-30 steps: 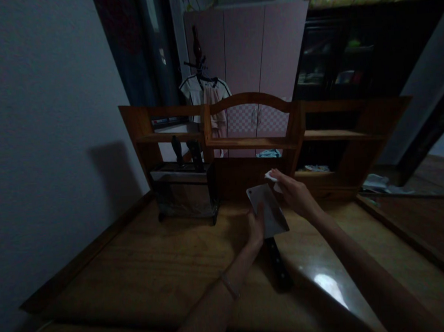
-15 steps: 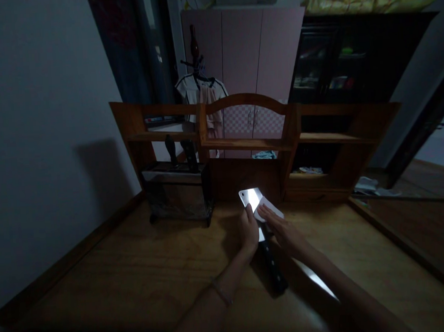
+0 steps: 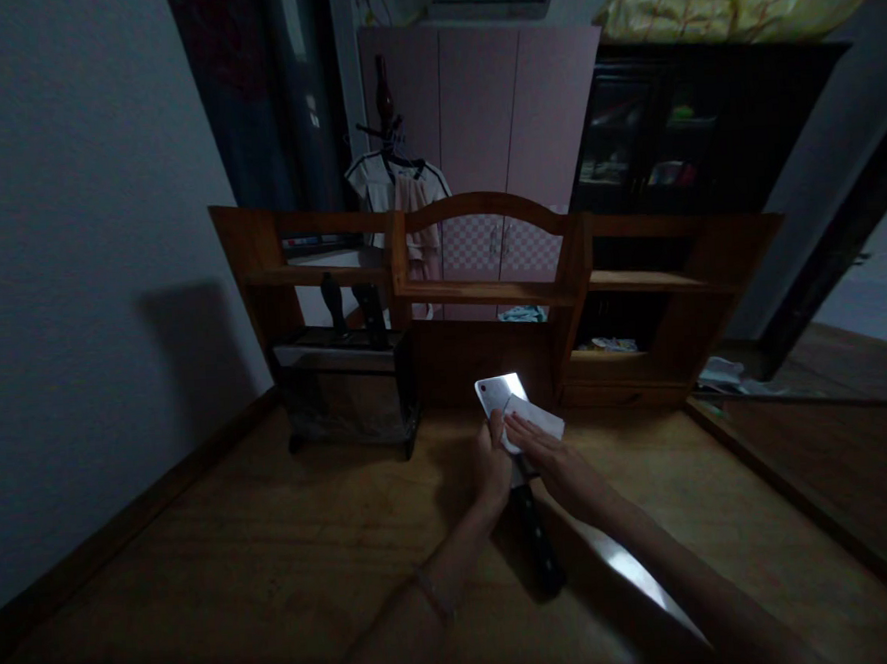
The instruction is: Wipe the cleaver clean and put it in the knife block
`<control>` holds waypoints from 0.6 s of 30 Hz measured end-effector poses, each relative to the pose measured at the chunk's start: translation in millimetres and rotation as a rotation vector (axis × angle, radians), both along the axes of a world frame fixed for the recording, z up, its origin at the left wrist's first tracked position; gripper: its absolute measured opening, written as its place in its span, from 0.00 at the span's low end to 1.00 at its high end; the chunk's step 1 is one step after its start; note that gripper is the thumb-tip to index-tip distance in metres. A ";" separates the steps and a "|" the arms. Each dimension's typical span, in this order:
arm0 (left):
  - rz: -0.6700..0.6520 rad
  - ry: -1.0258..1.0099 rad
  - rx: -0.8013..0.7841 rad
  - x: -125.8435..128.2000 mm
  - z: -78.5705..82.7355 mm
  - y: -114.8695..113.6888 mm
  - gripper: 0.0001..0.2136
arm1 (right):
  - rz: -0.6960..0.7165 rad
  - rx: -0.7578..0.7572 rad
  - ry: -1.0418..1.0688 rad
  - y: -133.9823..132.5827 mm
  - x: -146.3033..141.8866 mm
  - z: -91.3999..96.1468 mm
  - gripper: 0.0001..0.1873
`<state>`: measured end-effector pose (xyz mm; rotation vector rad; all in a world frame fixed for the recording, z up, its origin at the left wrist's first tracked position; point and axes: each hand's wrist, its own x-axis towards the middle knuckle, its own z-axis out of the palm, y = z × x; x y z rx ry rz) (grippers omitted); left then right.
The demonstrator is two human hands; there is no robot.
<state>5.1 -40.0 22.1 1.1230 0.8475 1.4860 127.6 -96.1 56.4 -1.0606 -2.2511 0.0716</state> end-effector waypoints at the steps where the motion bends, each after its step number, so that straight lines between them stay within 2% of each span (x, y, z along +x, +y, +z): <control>1: 0.010 -0.005 -0.007 0.0 0.7 -0.2 0.25 | -0.007 0.011 -0.005 8.7 -1.0 4.9 0.33; 5: 0.026 0.051 -0.042 -1.3 2.3 0.8 0.27 | -0.048 0.051 -0.032 44.5 -4.7 20.6 0.31; 9: 0.034 0.039 -0.036 -2.5 2.5 1.0 0.28 | -0.068 0.065 -0.034 62.7 -4.5 23.2 0.30; 13: 0.063 0.066 -0.044 -3.0 -1.9 2.5 0.27 | -0.072 0.057 0.001 50.7 -2.4 10.5 0.32; 18: 0.048 0.058 -0.041 -2.4 -7.7 4.8 0.26 | -0.054 0.004 -0.004 6.5 4.1 -10.6 0.37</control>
